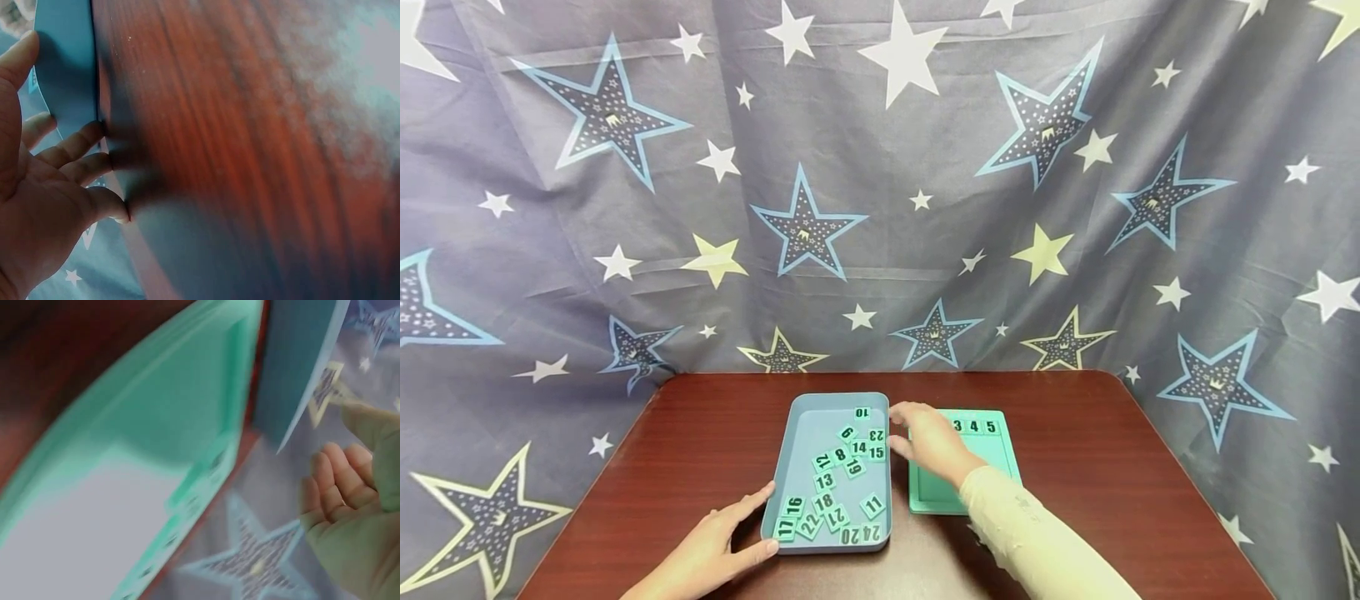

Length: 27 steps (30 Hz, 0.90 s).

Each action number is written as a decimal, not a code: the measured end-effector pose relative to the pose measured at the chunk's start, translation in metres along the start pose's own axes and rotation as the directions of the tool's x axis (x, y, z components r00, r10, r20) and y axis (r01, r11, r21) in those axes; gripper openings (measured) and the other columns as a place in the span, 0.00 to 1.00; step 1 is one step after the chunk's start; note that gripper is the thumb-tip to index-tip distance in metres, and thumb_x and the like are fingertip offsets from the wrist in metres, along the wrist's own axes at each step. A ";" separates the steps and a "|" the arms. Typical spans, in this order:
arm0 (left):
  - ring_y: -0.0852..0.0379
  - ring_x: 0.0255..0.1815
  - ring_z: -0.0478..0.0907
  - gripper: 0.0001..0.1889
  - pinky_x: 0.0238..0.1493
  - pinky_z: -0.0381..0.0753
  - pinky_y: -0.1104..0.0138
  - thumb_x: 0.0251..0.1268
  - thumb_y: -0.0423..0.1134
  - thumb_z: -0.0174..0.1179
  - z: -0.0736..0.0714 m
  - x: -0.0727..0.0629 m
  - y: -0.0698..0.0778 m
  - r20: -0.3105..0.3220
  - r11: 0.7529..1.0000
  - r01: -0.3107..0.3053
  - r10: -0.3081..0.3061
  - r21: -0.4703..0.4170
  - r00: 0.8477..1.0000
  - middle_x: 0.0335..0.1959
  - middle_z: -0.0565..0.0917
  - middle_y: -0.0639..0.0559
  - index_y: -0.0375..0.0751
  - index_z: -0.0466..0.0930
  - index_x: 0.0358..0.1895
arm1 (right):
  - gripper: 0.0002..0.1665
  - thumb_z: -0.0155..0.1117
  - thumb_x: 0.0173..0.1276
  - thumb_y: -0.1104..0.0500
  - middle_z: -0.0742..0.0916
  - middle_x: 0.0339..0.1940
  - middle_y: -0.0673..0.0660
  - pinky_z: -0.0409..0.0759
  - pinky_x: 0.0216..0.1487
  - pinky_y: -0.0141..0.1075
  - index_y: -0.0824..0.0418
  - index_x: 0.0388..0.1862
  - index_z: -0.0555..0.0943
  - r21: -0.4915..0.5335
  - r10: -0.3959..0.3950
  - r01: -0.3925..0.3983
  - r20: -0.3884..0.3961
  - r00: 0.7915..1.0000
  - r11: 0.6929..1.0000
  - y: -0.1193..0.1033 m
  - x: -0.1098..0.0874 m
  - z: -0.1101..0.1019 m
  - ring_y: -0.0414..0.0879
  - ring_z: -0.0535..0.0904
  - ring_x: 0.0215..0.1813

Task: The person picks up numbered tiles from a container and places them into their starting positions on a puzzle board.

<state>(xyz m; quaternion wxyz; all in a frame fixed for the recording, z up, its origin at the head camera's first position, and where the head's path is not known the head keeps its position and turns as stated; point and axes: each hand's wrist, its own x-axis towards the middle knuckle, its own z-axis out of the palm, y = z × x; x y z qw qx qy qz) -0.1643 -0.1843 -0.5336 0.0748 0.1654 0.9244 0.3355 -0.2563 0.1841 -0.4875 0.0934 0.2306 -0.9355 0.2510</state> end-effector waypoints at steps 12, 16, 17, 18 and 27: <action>0.24 0.79 0.68 0.46 0.67 0.54 0.15 0.68 0.67 0.68 0.001 0.002 -0.007 0.034 1.000 -0.001 0.002 -0.011 0.999 0.81 0.73 0.44 0.51 0.66 0.84 | 0.30 0.79 0.67 0.56 0.92 0.59 0.51 0.86 0.62 0.44 0.55 0.68 0.84 -0.268 -0.100 0.188 0.313 0.945 0.945 -0.064 0.049 0.054 0.53 0.88 0.59; 0.24 0.79 0.69 0.46 0.67 0.54 0.15 0.68 0.67 0.68 0.001 0.003 -0.006 0.030 1.000 -0.007 0.007 -0.011 1.000 0.81 0.73 0.43 0.50 0.66 0.84 | 0.28 0.74 0.67 0.60 0.93 0.56 0.50 0.86 0.61 0.44 0.52 0.67 0.85 -0.369 -0.061 0.182 0.316 0.947 0.912 -0.067 0.052 0.066 0.53 0.89 0.56; 0.25 0.79 0.69 0.46 0.68 0.54 0.15 0.68 0.67 0.68 0.001 0.002 -0.006 0.029 1.000 -0.004 0.004 -0.011 1.000 0.81 0.73 0.43 0.51 0.66 0.84 | 0.27 0.73 0.67 0.60 0.93 0.55 0.49 0.86 0.61 0.44 0.51 0.66 0.85 -0.392 -0.059 0.186 0.315 0.947 0.901 -0.068 0.052 0.068 0.53 0.89 0.56; 0.25 0.79 0.68 0.46 0.68 0.54 0.15 0.68 0.67 0.68 0.001 0.002 -0.006 0.029 1.000 0.000 0.000 -0.011 1.000 0.81 0.73 0.44 0.51 0.66 0.84 | 0.26 0.72 0.68 0.60 0.93 0.54 0.49 0.86 0.61 0.44 0.51 0.65 0.86 -0.408 -0.060 0.190 0.311 0.948 0.893 -0.068 0.052 0.069 0.52 0.89 0.55; 0.25 0.79 0.68 0.46 0.69 0.55 0.16 0.68 0.67 0.68 0.003 0.001 -0.008 0.028 1.000 0.004 -0.004 0.007 1.000 0.81 0.73 0.44 0.51 0.66 0.84 | 0.11 0.75 0.72 0.46 0.93 0.39 0.47 0.86 0.51 0.41 0.48 0.48 0.89 -0.463 -0.065 0.202 0.296 0.953 0.863 -0.068 0.046 0.073 0.46 0.87 0.45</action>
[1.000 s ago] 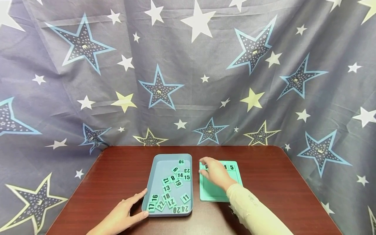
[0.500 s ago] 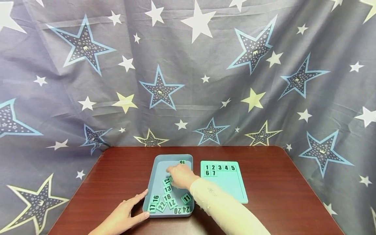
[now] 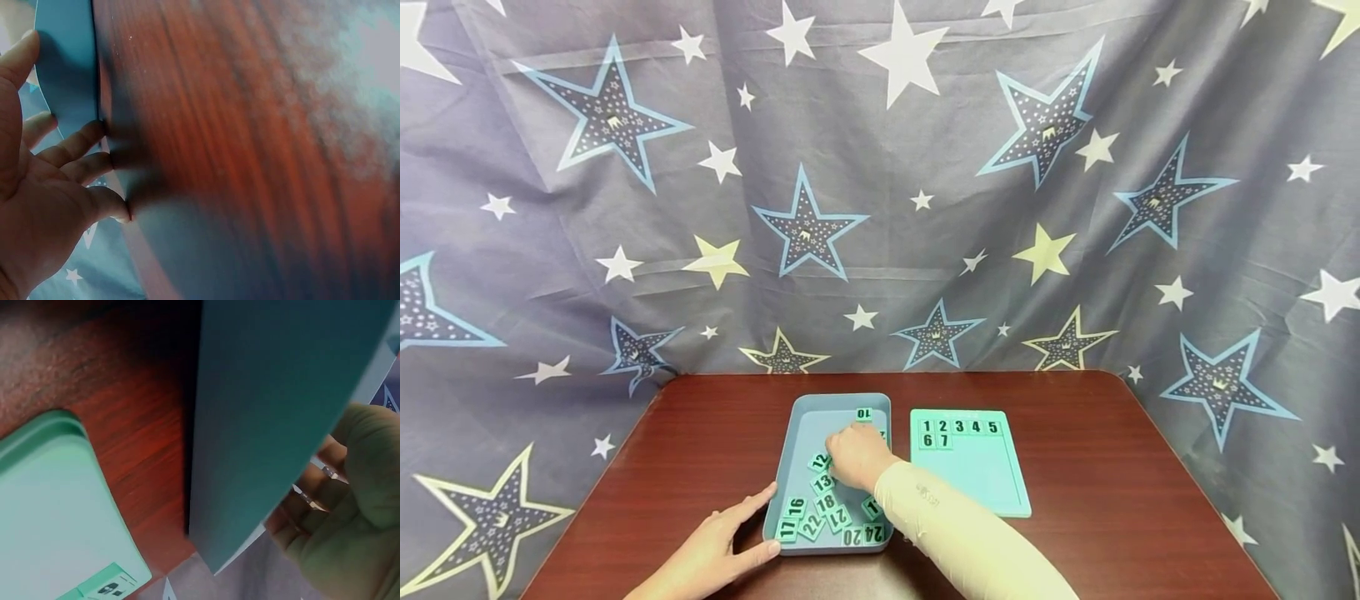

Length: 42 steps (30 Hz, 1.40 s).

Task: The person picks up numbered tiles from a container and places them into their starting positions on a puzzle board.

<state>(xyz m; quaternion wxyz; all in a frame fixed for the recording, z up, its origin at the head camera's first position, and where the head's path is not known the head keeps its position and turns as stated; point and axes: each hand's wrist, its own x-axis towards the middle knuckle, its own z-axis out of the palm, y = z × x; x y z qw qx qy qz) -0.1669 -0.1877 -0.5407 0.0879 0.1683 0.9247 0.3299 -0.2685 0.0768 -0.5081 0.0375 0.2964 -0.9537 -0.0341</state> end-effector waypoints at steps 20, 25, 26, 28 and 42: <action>0.24 0.79 0.68 0.46 0.68 0.54 0.15 0.69 0.65 0.69 -0.003 -0.003 0.002 0.007 1.000 -0.005 0.005 -0.006 1.000 0.81 0.72 0.44 0.49 0.66 0.84 | 0.19 0.74 0.73 0.48 0.88 0.52 0.50 0.86 0.55 0.34 0.52 0.59 0.87 0.022 -0.080 0.080 0.019 0.997 0.997 -0.007 0.000 0.003 0.43 0.87 0.52; 0.24 0.79 0.68 0.46 0.67 0.55 0.15 0.69 0.65 0.68 -0.002 -0.002 0.003 0.006 1.000 -0.017 0.017 -0.003 1.000 0.81 0.72 0.44 0.48 0.66 0.84 | 0.15 0.74 0.74 0.50 0.88 0.49 0.49 0.87 0.48 0.33 0.52 0.54 0.86 0.062 -0.103 0.102 0.000 0.995 0.993 -0.005 -0.002 0.006 0.40 0.86 0.48; 0.24 0.79 0.68 0.46 0.67 0.55 0.15 0.69 0.66 0.68 -0.002 -0.002 0.002 0.005 1.000 -0.017 0.017 -0.001 1.000 0.81 0.72 0.44 0.49 0.66 0.84 | 0.15 0.74 0.74 0.49 0.88 0.48 0.49 0.86 0.48 0.34 0.52 0.54 0.86 0.070 -0.106 0.105 -0.001 0.994 0.992 -0.004 -0.003 0.006 0.40 0.86 0.47; 0.25 0.79 0.68 0.46 0.68 0.55 0.15 0.69 0.66 0.68 -0.001 -0.001 0.002 0.002 1.000 -0.016 0.016 -0.001 1.000 0.81 0.72 0.44 0.49 0.66 0.84 | 0.15 0.74 0.74 0.47 0.89 0.46 0.49 0.85 0.47 0.34 0.53 0.52 0.87 0.098 -0.120 0.119 0.003 0.993 0.988 -0.003 -0.004 0.004 0.40 0.86 0.46; 0.26 0.80 0.68 0.46 0.68 0.54 0.16 0.68 0.67 0.68 -0.002 0.000 0.001 0.011 1.000 -0.001 0.001 -0.010 1.000 0.81 0.73 0.45 0.51 0.66 0.84 | 0.19 0.83 0.63 0.52 0.91 0.42 0.45 0.85 0.47 0.34 0.52 0.52 0.88 0.214 -0.131 0.124 0.018 0.991 0.969 0.011 -0.015 -0.002 0.37 0.85 0.42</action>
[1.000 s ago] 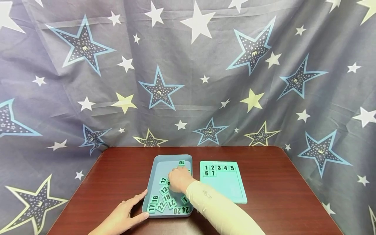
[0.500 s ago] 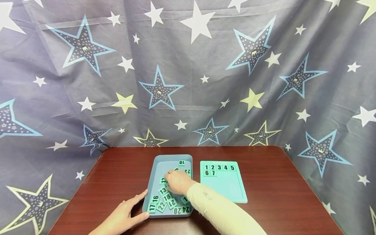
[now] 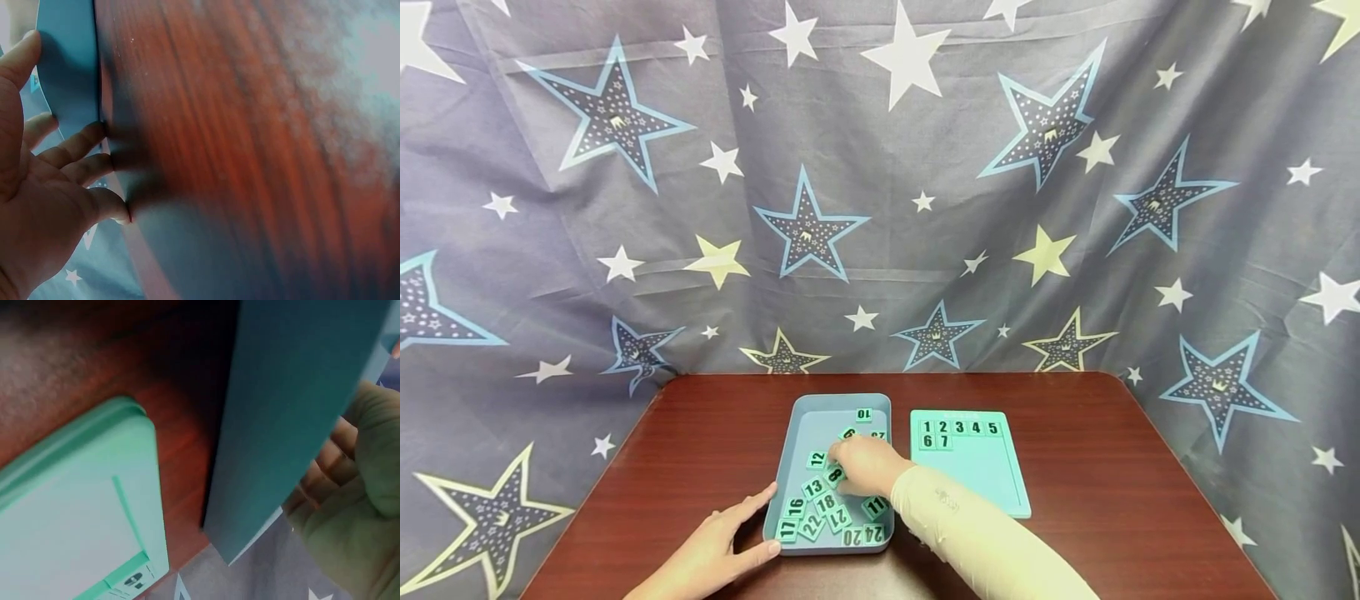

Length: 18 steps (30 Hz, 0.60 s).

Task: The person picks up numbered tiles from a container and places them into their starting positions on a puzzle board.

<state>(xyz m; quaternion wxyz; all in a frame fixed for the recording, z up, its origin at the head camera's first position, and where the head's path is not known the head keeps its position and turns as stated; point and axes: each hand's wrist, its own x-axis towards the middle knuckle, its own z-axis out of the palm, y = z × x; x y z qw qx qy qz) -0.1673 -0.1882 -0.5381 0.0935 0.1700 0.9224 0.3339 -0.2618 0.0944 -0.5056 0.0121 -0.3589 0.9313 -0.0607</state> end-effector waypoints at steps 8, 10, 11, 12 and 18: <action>0.25 0.78 0.70 0.46 0.68 0.56 0.16 0.68 0.66 0.69 0.000 0.000 -0.001 -0.025 1.000 -0.026 0.026 0.006 0.999 0.80 0.74 0.44 0.49 0.67 0.83 | 0.24 0.82 0.64 0.46 0.92 0.48 0.46 0.87 0.51 0.41 0.51 0.56 0.88 -0.074 0.039 -0.045 -0.076 0.996 0.996 -0.004 0.000 0.007 0.42 0.88 0.48; 0.26 0.78 0.70 0.46 0.68 0.55 0.16 0.68 0.67 0.69 0.000 0.000 -0.001 -0.029 1.000 -0.025 0.025 0.007 0.999 0.80 0.74 0.44 0.50 0.67 0.83 | 0.24 0.82 0.65 0.47 0.92 0.50 0.47 0.87 0.54 0.40 0.51 0.57 0.87 -0.058 0.033 -0.037 -0.073 0.997 0.998 -0.003 0.000 0.007 0.42 0.88 0.50; 0.26 0.79 0.70 0.46 0.68 0.55 0.16 0.68 0.67 0.69 0.000 0.000 -0.001 -0.029 1.000 -0.024 0.024 0.006 0.999 0.80 0.75 0.45 0.50 0.67 0.83 | 0.25 0.82 0.65 0.48 0.91 0.51 0.47 0.87 0.55 0.40 0.52 0.58 0.87 -0.046 0.027 -0.031 -0.070 0.997 0.998 -0.003 0.000 0.006 0.42 0.88 0.52; 0.27 0.79 0.70 0.46 0.68 0.55 0.16 0.67 0.67 0.69 0.000 0.000 -0.001 -0.029 1.000 -0.022 0.022 0.006 0.999 0.79 0.75 0.45 0.51 0.67 0.84 | 0.25 0.82 0.65 0.49 0.91 0.52 0.47 0.87 0.57 0.40 0.52 0.59 0.87 -0.031 0.021 -0.023 -0.065 0.998 0.999 -0.003 0.001 0.005 0.42 0.88 0.53; 0.26 0.79 0.69 0.46 0.68 0.54 0.16 0.68 0.67 0.68 -0.001 0.000 -0.001 -0.022 1.000 -0.017 0.017 0.000 1.000 0.80 0.74 0.46 0.52 0.66 0.84 | 0.22 0.81 0.66 0.56 0.92 0.54 0.48 0.87 0.59 0.40 0.52 0.59 0.88 0.011 0.033 -0.032 -0.067 0.997 0.999 -0.003 0.002 0.004 0.43 0.89 0.56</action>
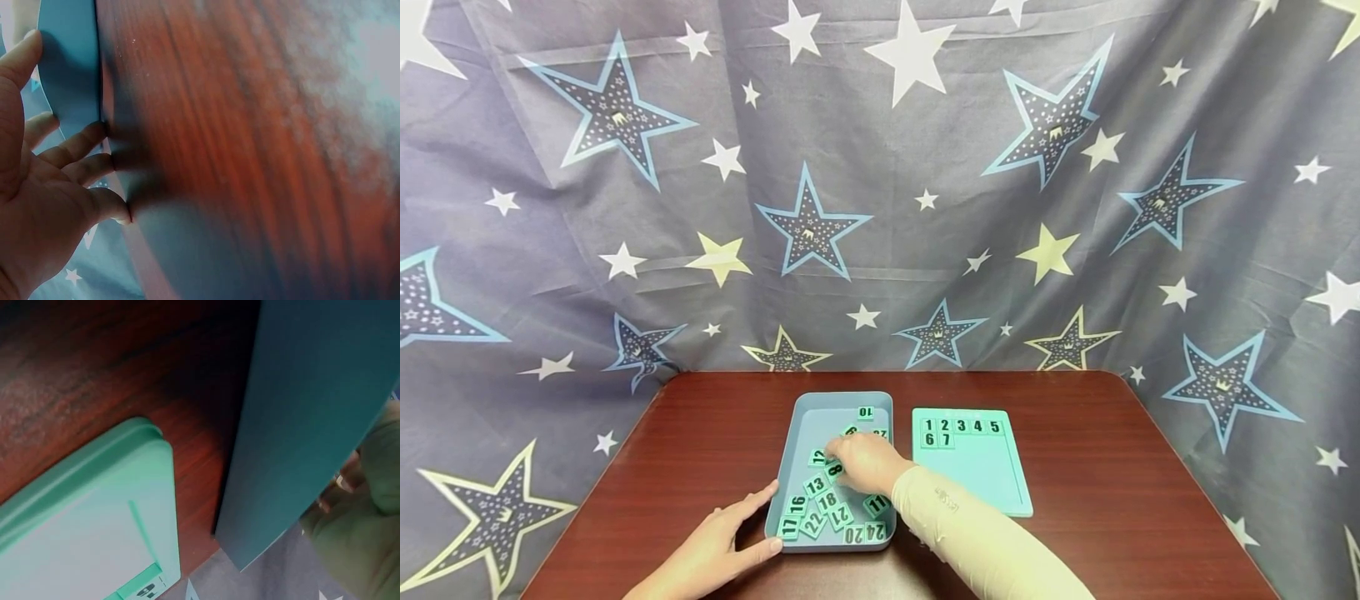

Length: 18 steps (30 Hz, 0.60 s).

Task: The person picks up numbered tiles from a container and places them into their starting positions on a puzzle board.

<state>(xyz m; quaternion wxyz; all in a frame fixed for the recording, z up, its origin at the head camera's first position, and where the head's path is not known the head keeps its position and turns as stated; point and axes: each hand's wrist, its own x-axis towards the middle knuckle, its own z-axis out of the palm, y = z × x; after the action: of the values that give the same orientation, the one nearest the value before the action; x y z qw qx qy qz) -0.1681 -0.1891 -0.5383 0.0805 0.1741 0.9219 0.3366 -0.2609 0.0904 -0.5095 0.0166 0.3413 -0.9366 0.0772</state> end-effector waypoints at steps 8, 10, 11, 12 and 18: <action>0.27 0.80 0.69 0.46 0.69 0.54 0.16 0.67 0.67 0.69 0.000 0.000 0.001 -0.005 1.000 0.001 -0.001 -0.007 1.000 0.81 0.73 0.47 0.53 0.66 0.84 | 0.17 0.70 0.73 0.58 0.92 0.54 0.53 0.89 0.55 0.43 0.57 0.59 0.87 -0.039 0.109 -0.112 -0.072 0.991 0.993 -0.003 0.001 0.007 0.49 0.90 0.56; 0.27 0.80 0.68 0.46 0.69 0.53 0.16 0.68 0.67 0.69 0.000 0.000 0.001 -0.006 1.000 0.002 -0.002 -0.008 1.000 0.81 0.73 0.48 0.53 0.66 0.84 | 0.19 0.72 0.73 0.55 0.92 0.55 0.54 0.90 0.54 0.43 0.58 0.61 0.86 -0.031 0.116 -0.118 -0.056 0.992 0.992 -0.004 0.001 0.008 0.50 0.90 0.56; 0.27 0.80 0.68 0.46 0.69 0.53 0.16 0.68 0.67 0.68 0.000 0.000 0.001 -0.006 1.000 0.002 -0.002 -0.009 1.000 0.81 0.73 0.48 0.53 0.66 0.84 | 0.21 0.73 0.72 0.53 0.92 0.55 0.55 0.90 0.54 0.43 0.58 0.61 0.86 -0.030 0.120 -0.121 -0.048 0.992 0.992 -0.004 0.001 0.009 0.50 0.90 0.57; 0.27 0.80 0.68 0.46 0.69 0.53 0.16 0.68 0.67 0.68 0.000 0.000 0.001 -0.006 1.000 0.002 -0.002 -0.009 1.000 0.81 0.73 0.48 0.53 0.66 0.84 | 0.23 0.75 0.71 0.52 0.92 0.56 0.55 0.90 0.54 0.43 0.59 0.61 0.86 -0.028 0.121 -0.122 -0.043 0.992 0.992 -0.004 0.001 0.009 0.49 0.90 0.57; 0.27 0.80 0.68 0.46 0.70 0.53 0.16 0.68 0.66 0.69 0.000 -0.002 0.001 -0.008 1.000 0.004 -0.004 -0.014 1.000 0.81 0.73 0.48 0.53 0.66 0.84 | 0.24 0.77 0.67 0.55 0.92 0.54 0.54 0.90 0.52 0.42 0.59 0.61 0.86 -0.012 0.106 -0.107 -0.042 0.993 0.994 -0.005 0.000 0.007 0.50 0.90 0.55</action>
<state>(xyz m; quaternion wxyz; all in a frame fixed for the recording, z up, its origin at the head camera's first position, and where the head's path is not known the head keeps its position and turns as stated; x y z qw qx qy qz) -0.1663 -0.1886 -0.5373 0.0787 0.1704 0.9202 0.3436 -0.2582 0.0856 -0.5154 0.0344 0.2892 -0.9534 0.0783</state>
